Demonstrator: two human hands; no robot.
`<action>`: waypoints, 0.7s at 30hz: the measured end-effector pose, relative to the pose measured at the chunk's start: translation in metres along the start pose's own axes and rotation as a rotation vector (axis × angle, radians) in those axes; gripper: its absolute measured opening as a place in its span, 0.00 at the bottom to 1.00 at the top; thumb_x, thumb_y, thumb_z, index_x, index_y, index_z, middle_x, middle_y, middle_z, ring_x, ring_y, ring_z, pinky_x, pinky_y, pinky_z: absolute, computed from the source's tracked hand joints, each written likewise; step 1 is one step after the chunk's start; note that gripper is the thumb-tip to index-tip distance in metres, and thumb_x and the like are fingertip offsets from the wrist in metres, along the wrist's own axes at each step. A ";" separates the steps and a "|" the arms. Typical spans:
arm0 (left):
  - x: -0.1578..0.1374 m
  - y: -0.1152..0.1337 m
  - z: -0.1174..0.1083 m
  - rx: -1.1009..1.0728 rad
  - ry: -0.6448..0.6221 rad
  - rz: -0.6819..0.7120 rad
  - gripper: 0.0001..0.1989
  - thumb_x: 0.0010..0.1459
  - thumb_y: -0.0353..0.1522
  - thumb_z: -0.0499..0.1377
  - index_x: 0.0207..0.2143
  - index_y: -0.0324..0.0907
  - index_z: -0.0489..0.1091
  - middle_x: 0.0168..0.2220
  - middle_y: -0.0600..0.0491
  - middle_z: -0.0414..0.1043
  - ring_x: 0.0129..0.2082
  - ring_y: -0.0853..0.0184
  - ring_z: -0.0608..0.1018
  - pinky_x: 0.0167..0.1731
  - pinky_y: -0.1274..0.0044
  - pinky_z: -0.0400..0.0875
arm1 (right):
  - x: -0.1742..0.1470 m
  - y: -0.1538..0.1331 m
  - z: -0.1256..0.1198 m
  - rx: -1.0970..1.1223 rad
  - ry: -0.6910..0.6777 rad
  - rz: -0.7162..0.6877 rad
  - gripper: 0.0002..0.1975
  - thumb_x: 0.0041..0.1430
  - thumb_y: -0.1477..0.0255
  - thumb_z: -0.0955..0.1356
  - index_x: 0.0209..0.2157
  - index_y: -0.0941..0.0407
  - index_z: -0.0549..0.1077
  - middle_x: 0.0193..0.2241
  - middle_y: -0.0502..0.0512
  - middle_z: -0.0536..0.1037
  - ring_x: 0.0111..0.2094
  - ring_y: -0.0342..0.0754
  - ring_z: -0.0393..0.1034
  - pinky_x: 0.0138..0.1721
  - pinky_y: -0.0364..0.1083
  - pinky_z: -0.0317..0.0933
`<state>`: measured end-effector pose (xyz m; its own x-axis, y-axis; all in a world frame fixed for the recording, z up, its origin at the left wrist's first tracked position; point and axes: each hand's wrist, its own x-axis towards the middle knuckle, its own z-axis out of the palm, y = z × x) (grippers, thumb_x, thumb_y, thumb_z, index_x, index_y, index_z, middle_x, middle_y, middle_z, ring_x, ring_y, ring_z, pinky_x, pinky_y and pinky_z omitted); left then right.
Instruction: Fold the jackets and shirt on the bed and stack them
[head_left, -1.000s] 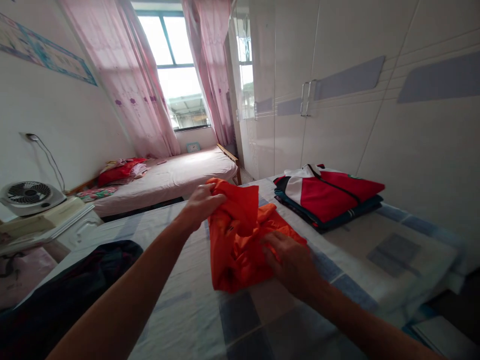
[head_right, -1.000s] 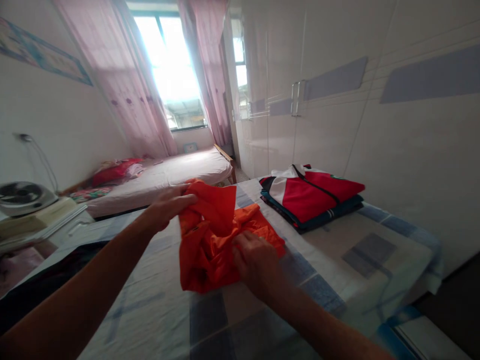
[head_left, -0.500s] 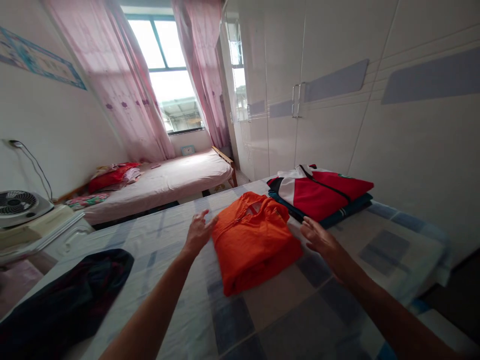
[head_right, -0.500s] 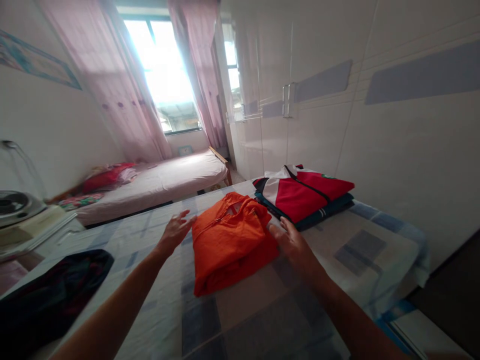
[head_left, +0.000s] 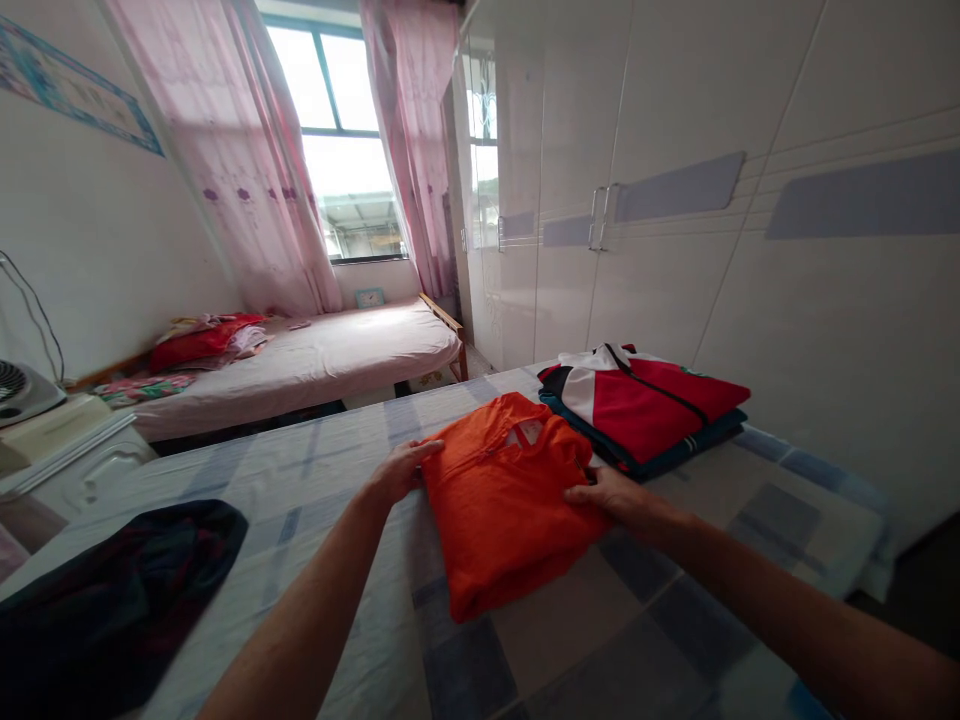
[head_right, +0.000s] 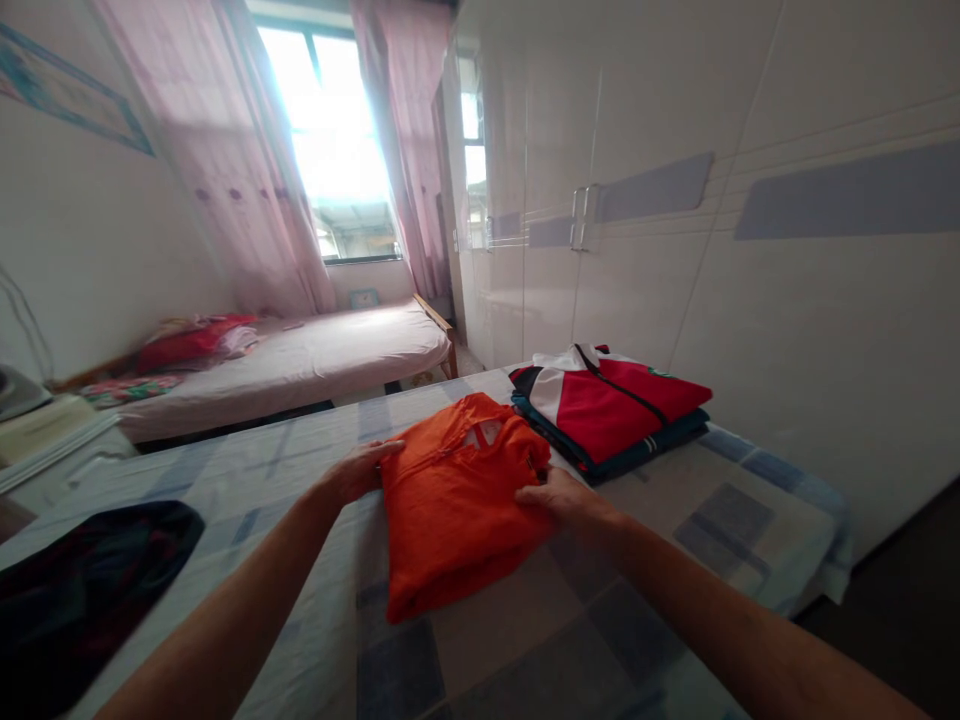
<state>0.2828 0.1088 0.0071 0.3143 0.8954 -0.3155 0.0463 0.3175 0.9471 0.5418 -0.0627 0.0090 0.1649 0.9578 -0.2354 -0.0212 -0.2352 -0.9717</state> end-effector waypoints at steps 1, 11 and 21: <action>-0.001 0.002 0.001 -0.038 -0.018 0.002 0.16 0.36 0.32 0.69 0.28 0.36 0.69 0.24 0.54 0.70 0.20 0.73 0.71 0.21 0.80 0.68 | 0.003 0.001 0.000 0.042 -0.049 0.058 0.18 0.38 0.74 0.71 0.36 0.57 0.72 0.37 0.58 0.79 0.40 0.54 0.74 0.45 0.50 0.67; -0.113 0.031 -0.034 -0.236 0.136 0.255 0.12 0.45 0.27 0.65 0.35 0.36 0.69 0.30 0.55 0.72 0.23 0.75 0.73 0.23 0.85 0.71 | 0.052 -0.070 0.024 0.088 -0.295 -0.182 0.18 0.38 0.78 0.65 0.36 0.60 0.74 0.35 0.55 0.79 0.34 0.48 0.74 0.39 0.45 0.67; -0.187 -0.053 -0.074 0.418 0.436 0.122 0.25 0.49 0.47 0.58 0.42 0.37 0.64 0.36 0.44 0.72 0.32 0.57 0.77 0.27 0.68 0.75 | 0.089 -0.022 0.089 -0.753 -0.144 -0.511 0.25 0.42 0.79 0.62 0.45 0.58 0.72 0.46 0.57 0.74 0.48 0.51 0.66 0.50 0.47 0.57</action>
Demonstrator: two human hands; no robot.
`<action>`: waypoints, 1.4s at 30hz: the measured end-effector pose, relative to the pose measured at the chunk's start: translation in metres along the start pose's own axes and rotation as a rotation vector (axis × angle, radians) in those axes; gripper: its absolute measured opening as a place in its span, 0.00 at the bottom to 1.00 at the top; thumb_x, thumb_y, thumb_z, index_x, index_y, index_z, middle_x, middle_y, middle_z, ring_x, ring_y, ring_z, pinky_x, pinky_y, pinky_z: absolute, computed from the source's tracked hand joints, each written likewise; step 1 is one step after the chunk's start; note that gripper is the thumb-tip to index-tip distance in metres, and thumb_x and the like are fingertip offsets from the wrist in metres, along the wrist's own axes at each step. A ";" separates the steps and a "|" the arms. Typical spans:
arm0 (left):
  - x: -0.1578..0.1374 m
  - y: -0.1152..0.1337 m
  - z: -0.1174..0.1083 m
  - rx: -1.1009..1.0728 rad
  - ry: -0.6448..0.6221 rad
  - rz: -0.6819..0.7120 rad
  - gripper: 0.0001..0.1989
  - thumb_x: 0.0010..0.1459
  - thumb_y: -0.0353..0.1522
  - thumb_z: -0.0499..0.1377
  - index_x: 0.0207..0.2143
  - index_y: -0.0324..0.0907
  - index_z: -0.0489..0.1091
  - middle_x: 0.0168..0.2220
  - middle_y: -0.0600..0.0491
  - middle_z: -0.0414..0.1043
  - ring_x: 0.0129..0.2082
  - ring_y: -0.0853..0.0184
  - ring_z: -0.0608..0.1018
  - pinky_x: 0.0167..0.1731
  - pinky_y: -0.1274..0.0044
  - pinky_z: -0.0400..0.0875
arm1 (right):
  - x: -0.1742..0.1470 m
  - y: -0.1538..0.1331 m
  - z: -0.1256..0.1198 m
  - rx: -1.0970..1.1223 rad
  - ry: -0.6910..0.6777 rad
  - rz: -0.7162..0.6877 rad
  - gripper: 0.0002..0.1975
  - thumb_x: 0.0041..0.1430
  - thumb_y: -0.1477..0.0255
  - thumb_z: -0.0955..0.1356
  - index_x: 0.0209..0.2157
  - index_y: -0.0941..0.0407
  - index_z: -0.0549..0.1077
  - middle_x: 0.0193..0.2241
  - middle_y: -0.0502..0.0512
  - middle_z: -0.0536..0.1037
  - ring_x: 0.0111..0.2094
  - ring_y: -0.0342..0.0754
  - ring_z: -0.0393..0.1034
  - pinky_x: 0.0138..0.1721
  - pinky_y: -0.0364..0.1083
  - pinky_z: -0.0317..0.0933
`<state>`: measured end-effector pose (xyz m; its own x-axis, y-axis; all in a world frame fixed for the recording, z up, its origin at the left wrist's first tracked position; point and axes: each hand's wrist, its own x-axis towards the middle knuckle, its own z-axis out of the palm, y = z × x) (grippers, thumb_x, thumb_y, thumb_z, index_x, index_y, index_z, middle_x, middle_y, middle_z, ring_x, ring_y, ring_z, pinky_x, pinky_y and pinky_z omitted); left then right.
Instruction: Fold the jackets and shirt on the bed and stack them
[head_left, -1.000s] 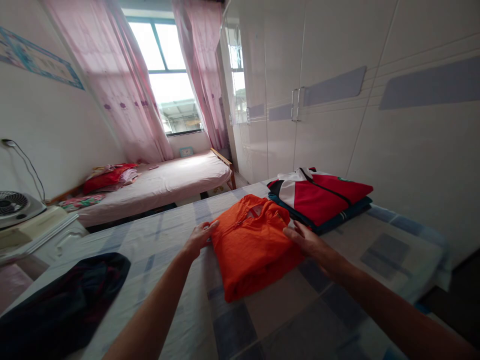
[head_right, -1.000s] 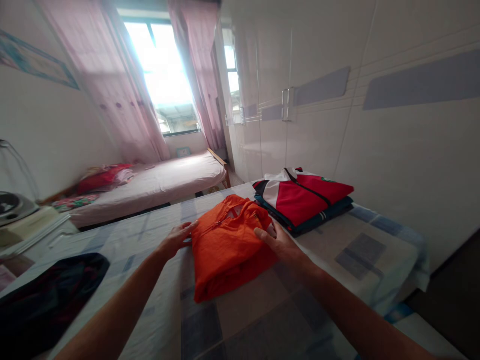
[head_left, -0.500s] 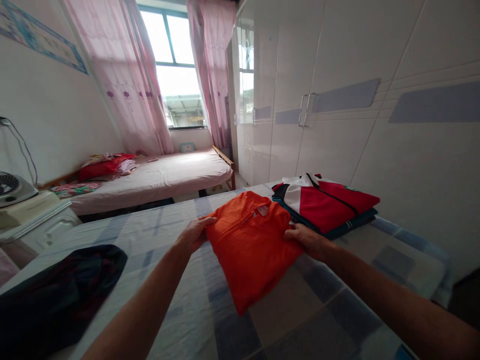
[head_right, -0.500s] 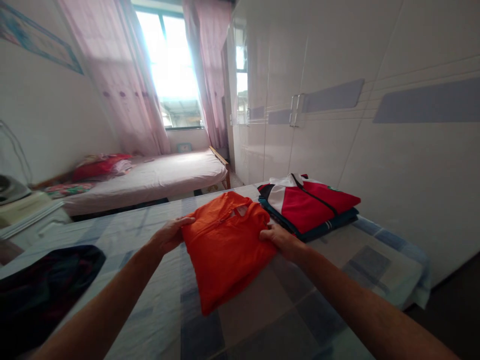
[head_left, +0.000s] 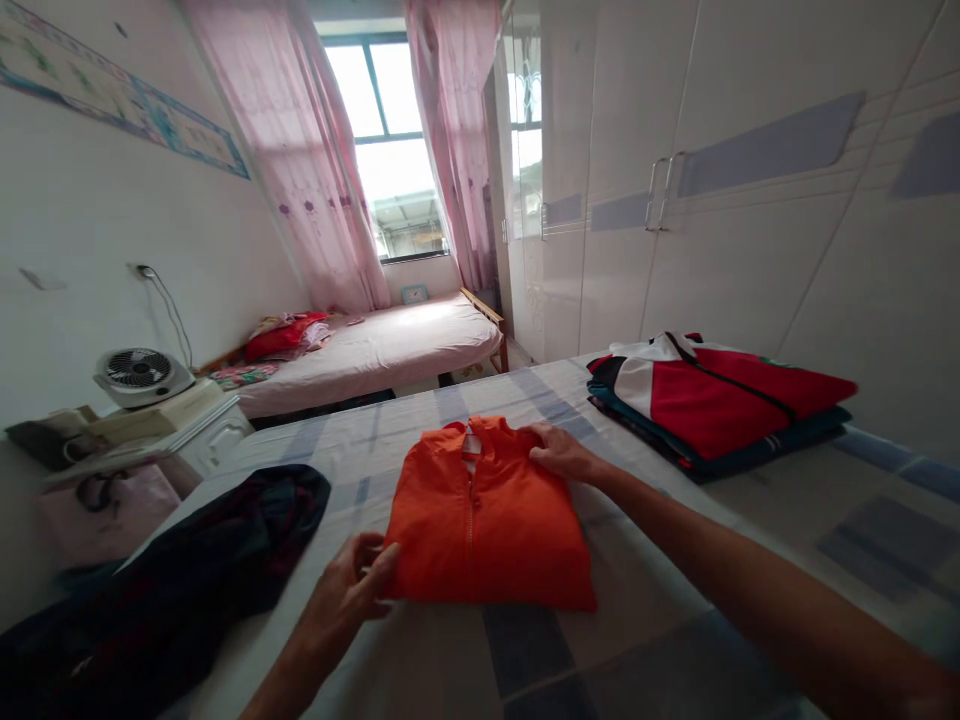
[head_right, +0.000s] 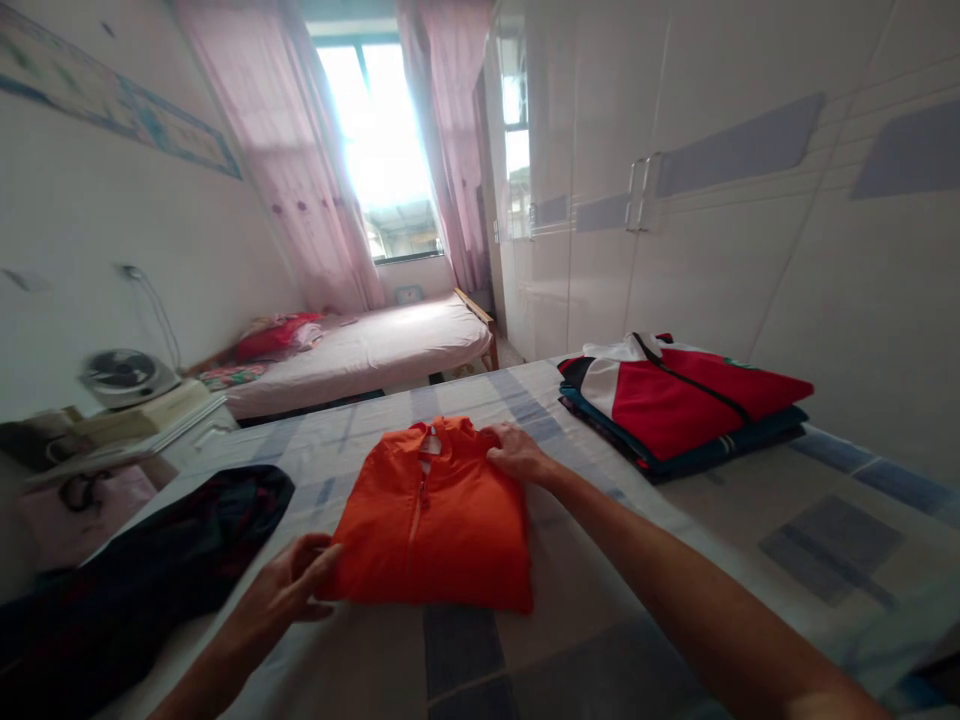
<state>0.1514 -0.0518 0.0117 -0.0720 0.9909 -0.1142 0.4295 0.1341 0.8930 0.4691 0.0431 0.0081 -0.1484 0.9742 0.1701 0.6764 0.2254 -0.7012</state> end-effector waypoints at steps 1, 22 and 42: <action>0.005 -0.001 -0.006 0.111 0.062 0.094 0.27 0.50 0.49 0.57 0.44 0.37 0.63 0.39 0.43 0.71 0.34 0.56 0.77 0.30 0.66 0.75 | -0.004 -0.002 0.002 -0.099 0.079 -0.001 0.25 0.45 0.78 0.62 0.47 0.58 0.71 0.48 0.57 0.73 0.50 0.51 0.64 0.51 0.47 0.56; 0.049 0.030 0.072 0.802 -0.229 0.816 0.30 0.59 0.49 0.46 0.60 0.48 0.57 0.64 0.47 0.50 0.64 0.52 0.52 0.60 0.56 0.41 | -0.052 -0.049 0.016 -0.435 0.273 -0.068 0.24 0.61 0.65 0.57 0.58 0.57 0.61 0.60 0.59 0.60 0.62 0.51 0.47 0.60 0.51 0.40; 0.028 0.021 0.018 -0.036 0.020 0.306 0.26 0.52 0.42 0.58 0.51 0.38 0.65 0.47 0.44 0.72 0.44 0.56 0.75 0.44 0.71 0.68 | -0.049 -0.027 0.007 0.743 0.131 0.285 0.23 0.47 0.70 0.67 0.48 0.59 0.65 0.45 0.58 0.76 0.43 0.52 0.72 0.45 0.48 0.65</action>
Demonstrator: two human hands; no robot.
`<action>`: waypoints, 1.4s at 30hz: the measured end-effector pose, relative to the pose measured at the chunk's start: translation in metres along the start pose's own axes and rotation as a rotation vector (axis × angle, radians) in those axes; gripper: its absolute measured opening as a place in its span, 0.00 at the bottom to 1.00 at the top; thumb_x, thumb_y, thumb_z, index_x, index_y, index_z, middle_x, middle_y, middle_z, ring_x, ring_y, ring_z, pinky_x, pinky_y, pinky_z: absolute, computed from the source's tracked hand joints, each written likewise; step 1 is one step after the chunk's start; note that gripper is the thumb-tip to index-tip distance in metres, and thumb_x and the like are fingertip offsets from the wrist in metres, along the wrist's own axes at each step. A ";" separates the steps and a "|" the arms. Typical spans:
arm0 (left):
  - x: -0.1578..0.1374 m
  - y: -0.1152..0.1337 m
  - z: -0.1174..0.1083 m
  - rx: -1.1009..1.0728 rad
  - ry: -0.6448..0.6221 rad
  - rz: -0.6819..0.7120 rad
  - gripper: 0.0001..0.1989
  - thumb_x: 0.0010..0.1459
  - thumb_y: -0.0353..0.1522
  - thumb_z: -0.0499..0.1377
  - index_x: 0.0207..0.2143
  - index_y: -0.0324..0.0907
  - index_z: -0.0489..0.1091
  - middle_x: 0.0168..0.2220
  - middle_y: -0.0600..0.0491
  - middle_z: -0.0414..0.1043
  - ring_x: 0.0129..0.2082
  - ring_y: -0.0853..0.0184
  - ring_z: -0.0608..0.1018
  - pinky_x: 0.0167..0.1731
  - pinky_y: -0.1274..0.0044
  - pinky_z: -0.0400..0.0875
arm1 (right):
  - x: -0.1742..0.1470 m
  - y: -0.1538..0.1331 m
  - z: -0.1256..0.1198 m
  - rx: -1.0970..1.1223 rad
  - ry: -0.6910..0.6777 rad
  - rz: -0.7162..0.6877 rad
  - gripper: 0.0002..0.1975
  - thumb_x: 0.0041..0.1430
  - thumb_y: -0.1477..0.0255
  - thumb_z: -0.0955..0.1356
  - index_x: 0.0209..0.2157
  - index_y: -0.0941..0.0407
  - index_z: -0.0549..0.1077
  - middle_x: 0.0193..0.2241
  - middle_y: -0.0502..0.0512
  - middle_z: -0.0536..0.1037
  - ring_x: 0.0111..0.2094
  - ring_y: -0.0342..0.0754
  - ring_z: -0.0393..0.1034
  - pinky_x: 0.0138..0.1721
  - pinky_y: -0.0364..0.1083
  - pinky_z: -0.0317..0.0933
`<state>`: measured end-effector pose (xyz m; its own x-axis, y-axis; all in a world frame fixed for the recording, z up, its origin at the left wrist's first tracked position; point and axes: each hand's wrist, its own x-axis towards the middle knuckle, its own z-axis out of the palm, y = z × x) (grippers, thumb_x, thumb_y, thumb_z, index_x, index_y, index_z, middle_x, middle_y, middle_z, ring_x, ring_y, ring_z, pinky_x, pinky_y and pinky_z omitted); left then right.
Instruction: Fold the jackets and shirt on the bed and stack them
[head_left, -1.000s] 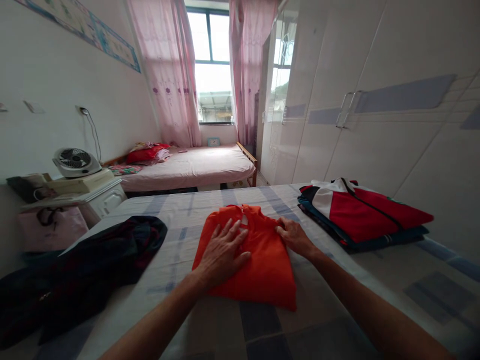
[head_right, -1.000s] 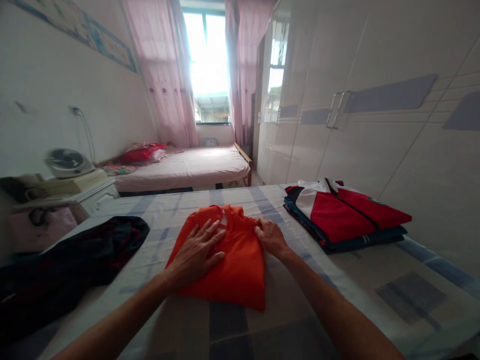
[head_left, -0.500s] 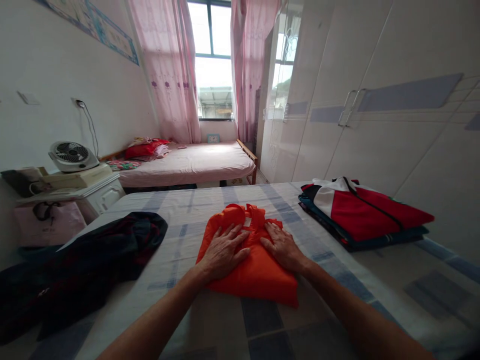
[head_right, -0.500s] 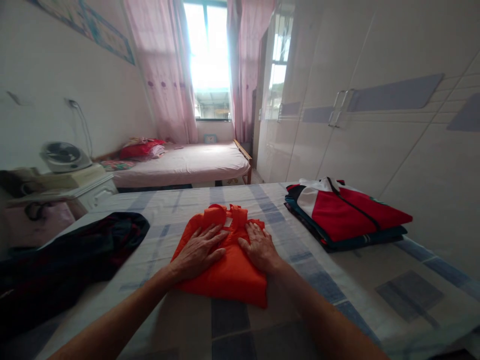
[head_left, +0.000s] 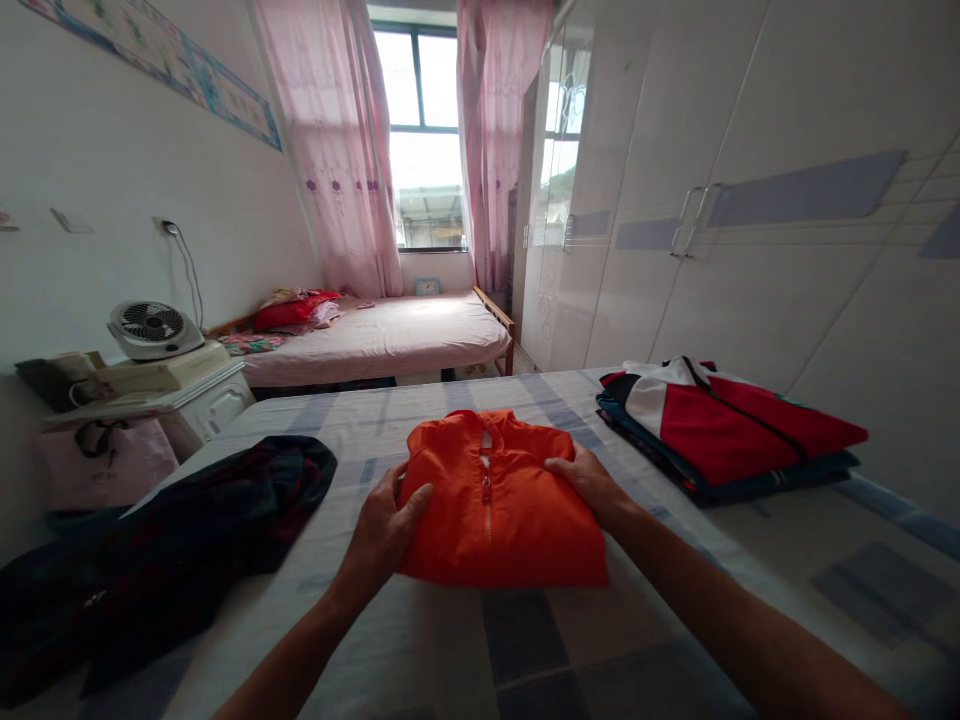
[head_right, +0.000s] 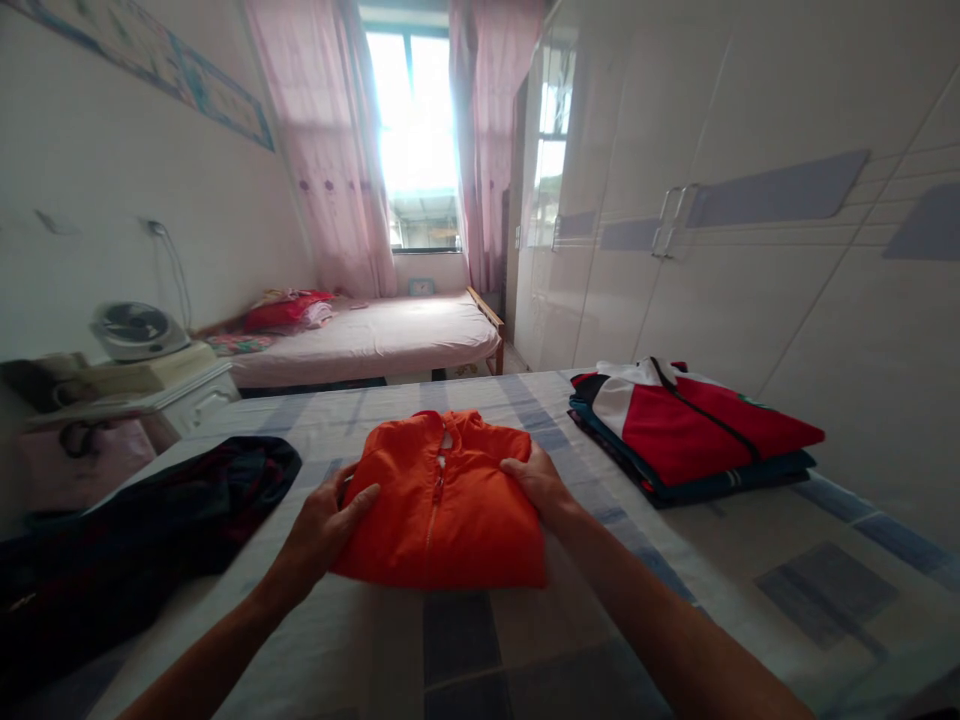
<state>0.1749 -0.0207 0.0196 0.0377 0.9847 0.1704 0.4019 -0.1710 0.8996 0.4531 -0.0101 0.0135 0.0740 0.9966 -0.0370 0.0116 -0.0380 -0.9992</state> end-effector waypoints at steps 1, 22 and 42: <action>-0.002 0.005 0.001 0.000 0.026 -0.012 0.27 0.52 0.43 0.58 0.52 0.39 0.63 0.47 0.44 0.72 0.43 0.57 0.76 0.42 0.71 0.69 | 0.005 -0.002 -0.001 -0.046 0.031 -0.052 0.24 0.47 0.70 0.66 0.48 0.58 0.65 0.45 0.57 0.75 0.43 0.51 0.72 0.46 0.47 0.65; 0.021 -0.015 0.077 0.783 -0.167 0.393 0.30 0.60 0.46 0.47 0.59 0.40 0.59 0.62 0.43 0.55 0.63 0.51 0.53 0.59 0.58 0.46 | 0.017 0.029 0.045 -1.100 0.030 -0.183 0.30 0.63 0.60 0.55 0.58 0.68 0.58 0.59 0.69 0.61 0.61 0.55 0.51 0.60 0.52 0.42; 0.016 -0.015 0.080 0.890 -0.182 0.795 0.24 0.64 0.32 0.46 0.62 0.52 0.51 0.62 0.50 0.57 0.61 0.59 0.60 0.59 0.60 0.51 | 0.067 -0.044 0.087 -1.220 0.054 -0.134 0.18 0.51 0.62 0.67 0.38 0.61 0.76 0.44 0.68 0.73 0.48 0.58 0.67 0.46 0.50 0.59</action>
<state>0.2427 0.0005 -0.0236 0.6601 0.6180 0.4270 0.6952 -0.7179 -0.0356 0.3711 0.0644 0.0535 0.0414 0.9947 0.0945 0.9454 -0.0084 -0.3259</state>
